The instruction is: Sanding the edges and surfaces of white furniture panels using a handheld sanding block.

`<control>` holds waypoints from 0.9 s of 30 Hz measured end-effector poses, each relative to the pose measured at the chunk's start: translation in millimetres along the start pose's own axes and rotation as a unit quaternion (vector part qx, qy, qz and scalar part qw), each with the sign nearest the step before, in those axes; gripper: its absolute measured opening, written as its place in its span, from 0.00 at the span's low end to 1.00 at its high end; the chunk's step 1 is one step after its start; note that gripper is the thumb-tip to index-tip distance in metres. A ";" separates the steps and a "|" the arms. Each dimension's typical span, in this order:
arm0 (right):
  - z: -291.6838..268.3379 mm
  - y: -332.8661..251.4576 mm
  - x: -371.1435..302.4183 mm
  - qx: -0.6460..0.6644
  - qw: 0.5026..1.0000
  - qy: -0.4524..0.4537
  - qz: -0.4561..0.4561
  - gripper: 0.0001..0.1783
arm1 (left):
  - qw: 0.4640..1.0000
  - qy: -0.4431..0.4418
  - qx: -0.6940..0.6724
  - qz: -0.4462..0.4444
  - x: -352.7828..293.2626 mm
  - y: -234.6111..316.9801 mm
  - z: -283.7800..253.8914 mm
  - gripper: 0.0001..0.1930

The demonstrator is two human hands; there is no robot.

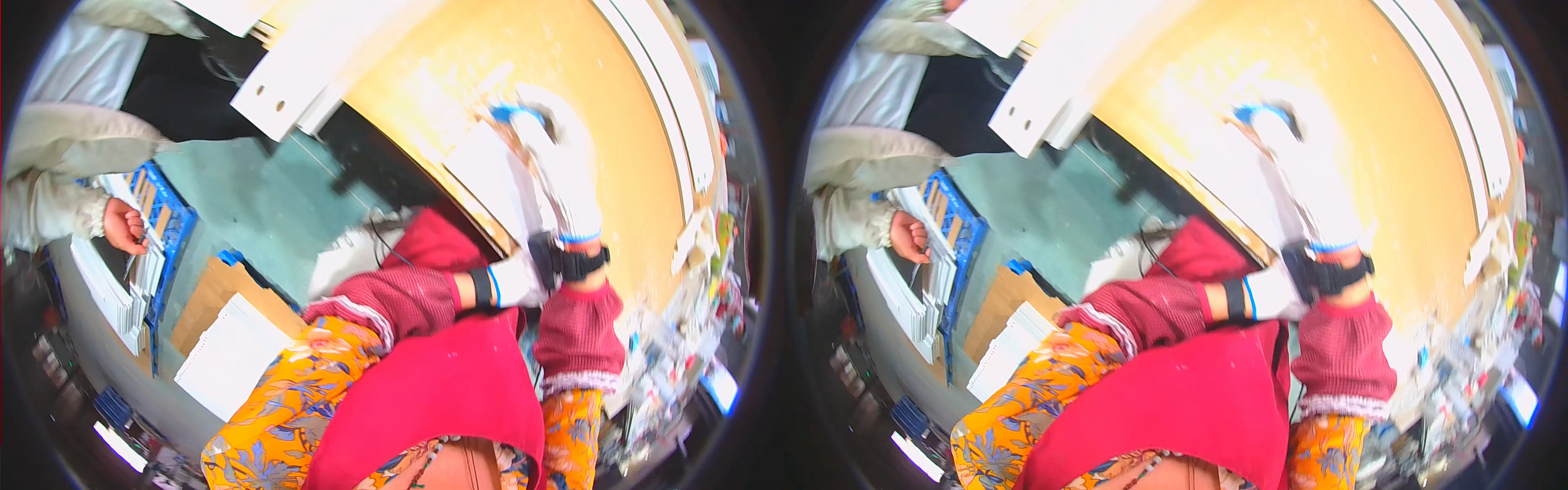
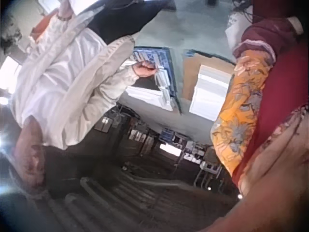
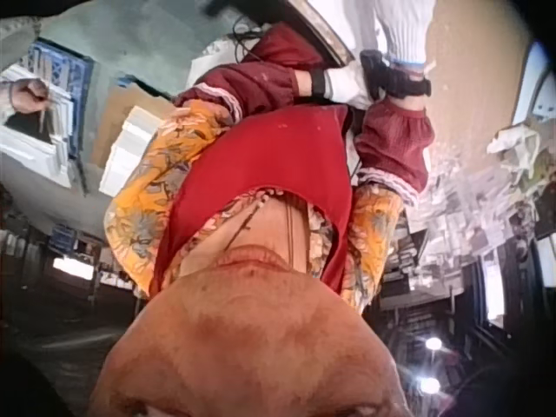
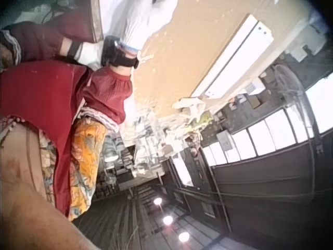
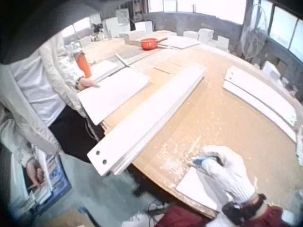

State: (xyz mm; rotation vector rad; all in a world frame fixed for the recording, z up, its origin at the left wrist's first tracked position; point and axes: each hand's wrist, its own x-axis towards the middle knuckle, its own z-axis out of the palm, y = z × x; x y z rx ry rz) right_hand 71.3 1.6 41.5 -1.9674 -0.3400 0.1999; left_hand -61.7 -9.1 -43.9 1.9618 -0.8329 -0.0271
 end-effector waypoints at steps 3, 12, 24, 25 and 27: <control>-15.2 -13.5 -4.7 0.053 0.997 -0.010 0.047 0.19 | 1.000 0.015 -0.021 -0.007 -3.0 3.4 1.0 0.10; -87.6 -19.7 -65.5 0.207 0.952 0.147 0.170 0.19 | 0.986 0.121 0.102 0.054 8.3 18.5 -23.3 0.31; -109.0 81.3 -208.9 0.635 0.729 0.256 0.009 0.21 | 0.963 0.174 0.190 0.075 18.4 31.1 -25.7 0.27; -109.4 81.5 -208.8 0.641 0.725 0.254 0.001 0.21 | 0.965 0.160 0.191 0.079 21.0 31.9 -27.7 0.28; -109.0 76.0 -207.9 0.647 0.719 0.254 -0.003 0.21 | 0.965 0.154 0.196 0.083 21.4 33.4 -33.2 0.28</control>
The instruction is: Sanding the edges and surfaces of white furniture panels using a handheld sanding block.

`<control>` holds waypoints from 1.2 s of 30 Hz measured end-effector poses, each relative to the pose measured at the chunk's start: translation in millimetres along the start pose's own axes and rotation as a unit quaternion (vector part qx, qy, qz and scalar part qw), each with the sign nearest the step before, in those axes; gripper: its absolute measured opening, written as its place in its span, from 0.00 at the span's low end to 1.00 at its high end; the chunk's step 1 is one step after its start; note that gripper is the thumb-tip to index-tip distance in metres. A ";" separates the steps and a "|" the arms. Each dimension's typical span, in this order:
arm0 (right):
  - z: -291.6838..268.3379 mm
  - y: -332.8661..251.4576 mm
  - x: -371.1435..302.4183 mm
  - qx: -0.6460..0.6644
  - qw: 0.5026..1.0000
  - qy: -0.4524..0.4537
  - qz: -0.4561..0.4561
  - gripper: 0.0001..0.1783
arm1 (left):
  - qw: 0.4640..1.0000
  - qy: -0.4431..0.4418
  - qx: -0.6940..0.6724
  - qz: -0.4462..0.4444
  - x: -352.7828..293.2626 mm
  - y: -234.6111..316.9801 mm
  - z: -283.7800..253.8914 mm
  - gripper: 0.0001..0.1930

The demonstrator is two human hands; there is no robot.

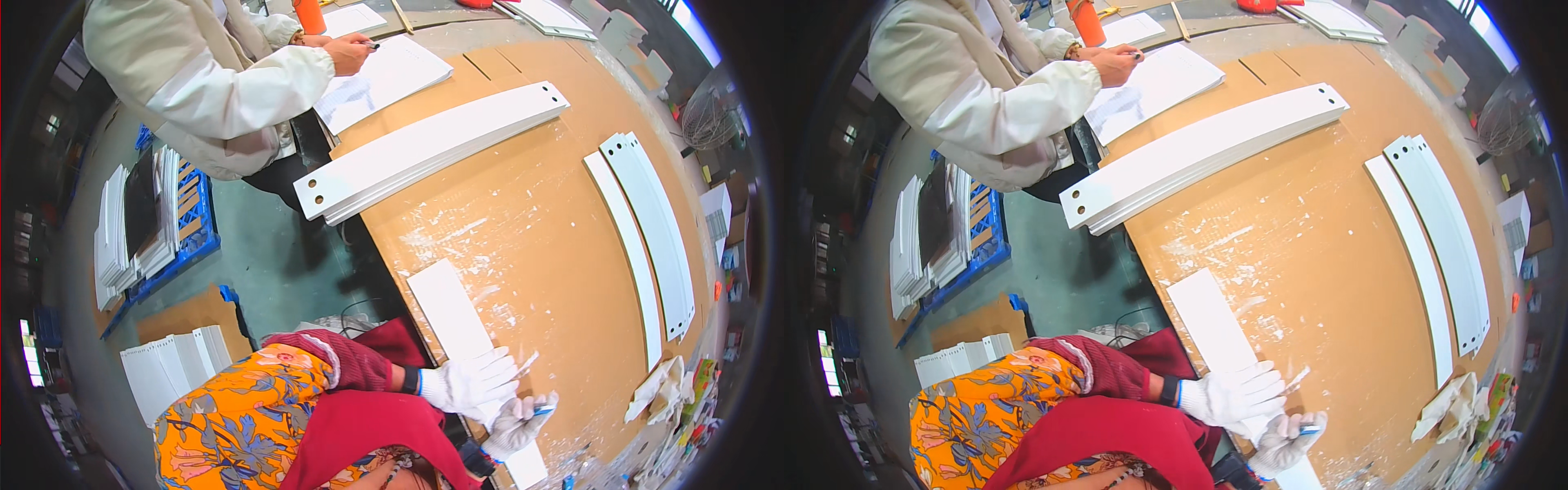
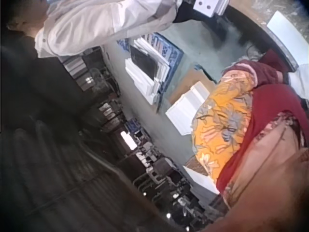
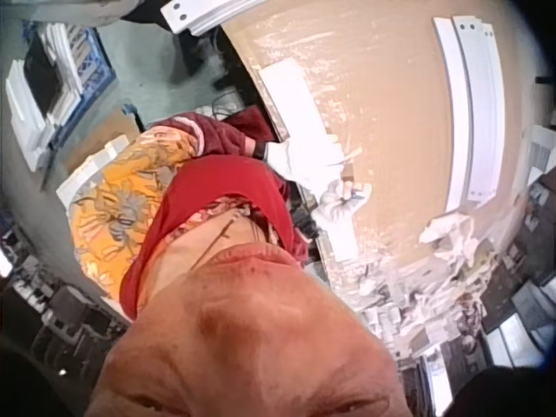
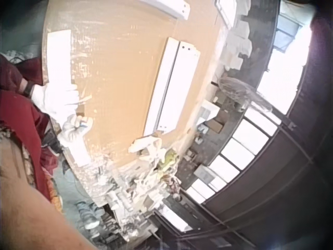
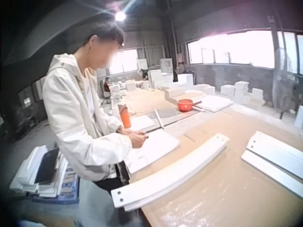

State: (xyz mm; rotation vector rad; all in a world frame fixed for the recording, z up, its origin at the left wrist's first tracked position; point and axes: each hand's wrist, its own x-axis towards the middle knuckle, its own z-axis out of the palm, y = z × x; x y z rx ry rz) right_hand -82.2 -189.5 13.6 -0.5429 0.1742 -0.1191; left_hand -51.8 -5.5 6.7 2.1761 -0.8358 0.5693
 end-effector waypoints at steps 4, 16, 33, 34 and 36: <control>-5.8 5.8 1.7 0.038 0.999 -0.020 0.023 0.19 | 0.999 -0.015 0.023 -0.021 8.1 3.4 -13.4 0.26; -10.3 -7.0 13.1 0.116 0.991 -0.027 0.060 0.11 | 0.996 -0.080 0.004 0.033 24.4 -13.6 2.9 0.34; 54.2 5.8 103.8 0.146 0.986 0.075 0.026 0.10 | 0.995 -0.073 -0.031 0.055 83.1 -66.5 51.9 0.15; 60.2 7.6 110.2 0.148 0.985 0.086 0.027 0.12 | 0.994 -0.084 -0.022 0.069 83.1 -67.8 57.2 0.14; 65.1 10.7 119.5 0.151 0.980 0.123 0.027 0.12 | 0.991 -0.104 -0.011 0.082 70.4 -60.6 88.0 0.09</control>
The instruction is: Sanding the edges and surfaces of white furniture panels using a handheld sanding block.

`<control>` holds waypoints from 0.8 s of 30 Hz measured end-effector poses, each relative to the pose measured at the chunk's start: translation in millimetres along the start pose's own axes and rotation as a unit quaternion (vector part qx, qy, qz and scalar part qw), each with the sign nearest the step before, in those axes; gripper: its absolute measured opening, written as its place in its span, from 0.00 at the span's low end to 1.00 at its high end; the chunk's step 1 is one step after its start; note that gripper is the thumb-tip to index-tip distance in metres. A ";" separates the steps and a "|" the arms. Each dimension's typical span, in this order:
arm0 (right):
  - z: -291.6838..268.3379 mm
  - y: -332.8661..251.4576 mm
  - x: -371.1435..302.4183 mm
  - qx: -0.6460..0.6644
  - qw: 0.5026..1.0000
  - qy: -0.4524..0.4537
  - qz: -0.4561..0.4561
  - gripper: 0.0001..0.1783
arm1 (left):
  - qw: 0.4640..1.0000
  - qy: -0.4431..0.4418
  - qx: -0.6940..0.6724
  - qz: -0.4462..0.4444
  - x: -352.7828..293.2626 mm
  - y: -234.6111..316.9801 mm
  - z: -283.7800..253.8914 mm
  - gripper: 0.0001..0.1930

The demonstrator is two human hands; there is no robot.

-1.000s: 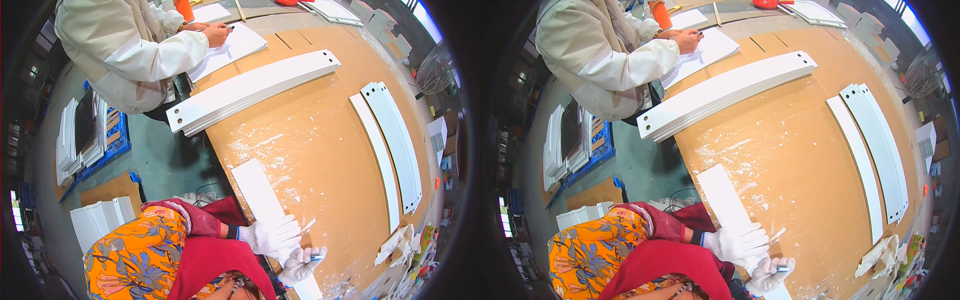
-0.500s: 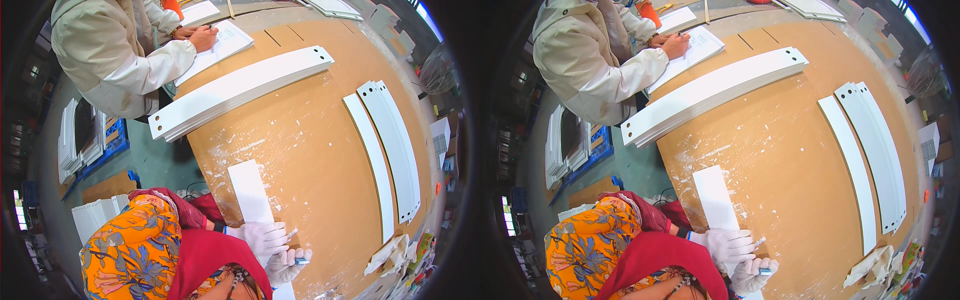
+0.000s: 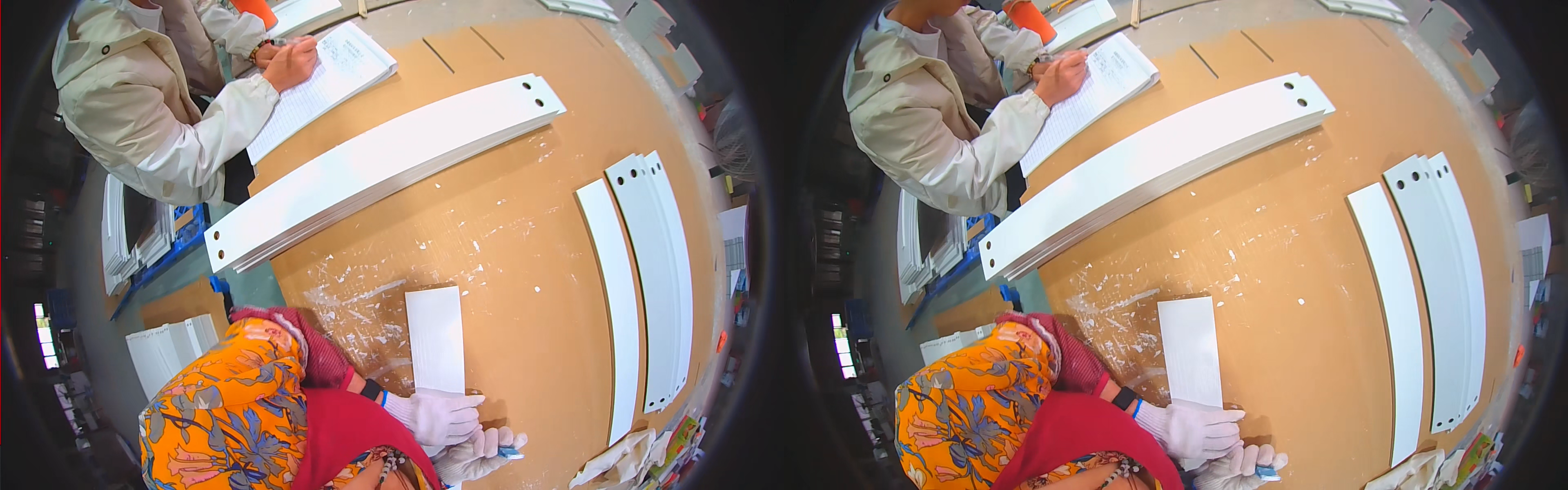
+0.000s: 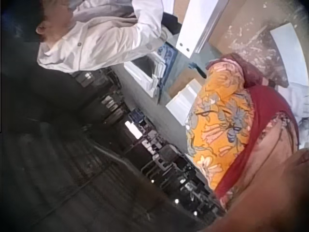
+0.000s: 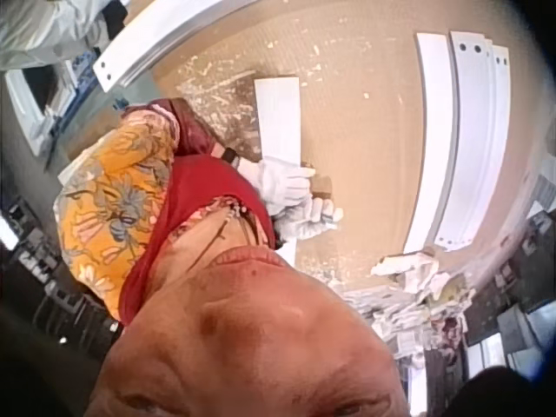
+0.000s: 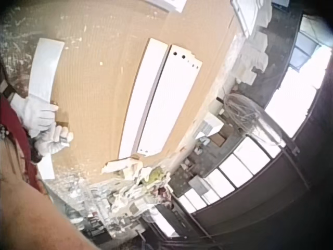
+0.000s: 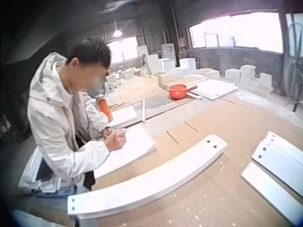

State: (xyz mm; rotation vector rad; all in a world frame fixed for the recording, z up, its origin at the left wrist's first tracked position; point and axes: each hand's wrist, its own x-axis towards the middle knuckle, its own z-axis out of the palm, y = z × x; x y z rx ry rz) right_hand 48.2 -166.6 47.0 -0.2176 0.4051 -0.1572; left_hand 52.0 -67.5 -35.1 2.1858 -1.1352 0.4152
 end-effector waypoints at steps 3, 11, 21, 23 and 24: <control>-19.1 -14.0 16.2 0.013 0.999 -0.006 0.033 0.13 | 1.000 -0.020 -0.015 0.012 3.8 -8.0 5.2 0.10; -26.6 -15.0 17.1 0.007 0.998 -0.054 0.033 0.10 | 0.961 -0.146 -0.223 0.080 37.4 -63.9 -58.4 0.17; -35.7 -10.1 22.1 -0.174 0.978 -0.054 -0.098 0.15 | 0.885 -0.223 -0.407 0.023 41.2 -79.6 -54.6 0.23; -29.6 -11.1 23.2 -0.191 0.975 -0.039 -0.108 0.15 | 0.886 -0.163 -0.433 0.008 44.0 -78.0 -52.7 0.25; -27.3 -9.3 25.4 -0.198 0.974 -0.033 -0.107 0.14 | 0.876 -0.193 -0.442 -0.002 44.4 -79.9 -55.1 0.26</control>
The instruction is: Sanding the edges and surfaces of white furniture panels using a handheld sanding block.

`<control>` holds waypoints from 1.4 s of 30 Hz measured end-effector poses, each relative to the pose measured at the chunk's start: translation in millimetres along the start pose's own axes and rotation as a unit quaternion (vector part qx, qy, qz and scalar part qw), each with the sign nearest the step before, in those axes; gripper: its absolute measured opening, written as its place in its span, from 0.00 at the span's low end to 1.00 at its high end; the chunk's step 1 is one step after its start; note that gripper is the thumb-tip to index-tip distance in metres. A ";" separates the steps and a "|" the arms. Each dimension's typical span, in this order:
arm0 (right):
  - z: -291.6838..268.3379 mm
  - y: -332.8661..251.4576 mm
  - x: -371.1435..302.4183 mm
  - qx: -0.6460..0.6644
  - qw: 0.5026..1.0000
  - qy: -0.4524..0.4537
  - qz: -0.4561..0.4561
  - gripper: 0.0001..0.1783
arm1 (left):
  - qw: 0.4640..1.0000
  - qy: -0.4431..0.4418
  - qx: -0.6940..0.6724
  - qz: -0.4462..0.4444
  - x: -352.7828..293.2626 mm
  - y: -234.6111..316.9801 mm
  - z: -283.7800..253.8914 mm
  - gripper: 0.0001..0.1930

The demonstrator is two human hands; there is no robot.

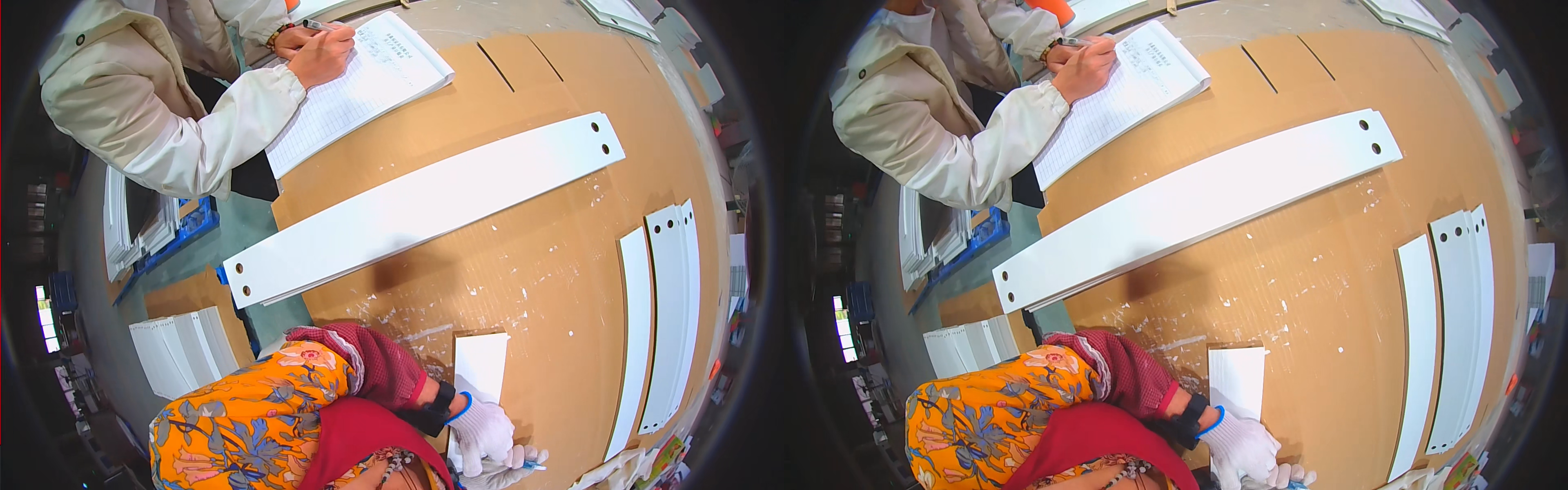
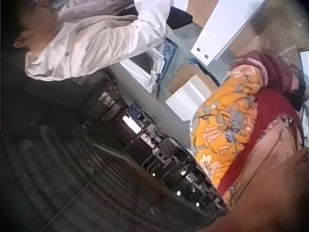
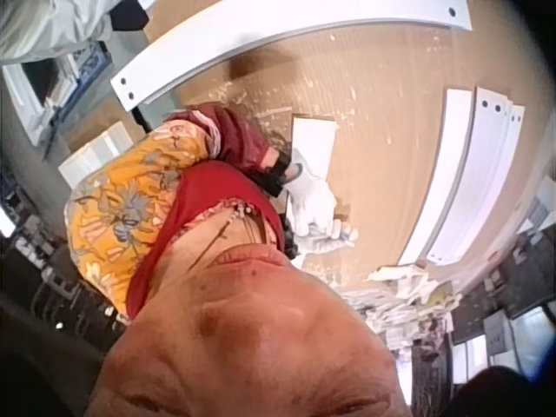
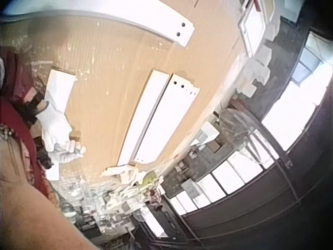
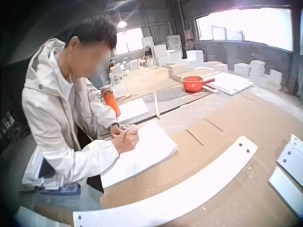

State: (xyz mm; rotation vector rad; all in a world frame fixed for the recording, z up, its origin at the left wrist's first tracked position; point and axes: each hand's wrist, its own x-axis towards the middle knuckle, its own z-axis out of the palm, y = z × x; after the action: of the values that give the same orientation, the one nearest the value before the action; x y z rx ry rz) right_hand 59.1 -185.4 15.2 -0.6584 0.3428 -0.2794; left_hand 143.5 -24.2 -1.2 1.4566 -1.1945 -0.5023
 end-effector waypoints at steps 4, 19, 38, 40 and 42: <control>11.8 0.5 5.1 -0.024 0.999 0.024 0.018 0.13 | 0.997 -0.006 -0.057 -0.045 -2.5 3.9 -4.4 0.28; 61.4 3.2 13.1 -0.110 0.985 0.111 0.070 0.11 | 0.987 -0.015 0.086 0.138 -95.2 37.7 -129.5 0.19; 31.7 1.7 11.4 -0.070 0.983 0.097 0.142 0.13 | 0.890 -0.057 0.448 -0.067 -479.8 -18.7 -487.1 0.21; 27.8 -10.3 10.6 -0.055 0.979 0.102 0.170 0.14 | 0.881 -0.012 0.465 -0.086 -459.9 -16.5 -455.2 0.20; 98.6 3.0 15.1 -0.062 0.981 0.124 0.133 0.16 | 0.873 0.032 0.475 -0.107 -435.5 -10.9 -413.9 0.20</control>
State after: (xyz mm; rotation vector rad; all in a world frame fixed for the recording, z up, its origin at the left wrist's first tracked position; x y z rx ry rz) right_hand 112.3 -134.6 82.8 -0.6939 0.6858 -0.0841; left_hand 320.6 549.3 -28.7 2.4372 -1.2922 0.0414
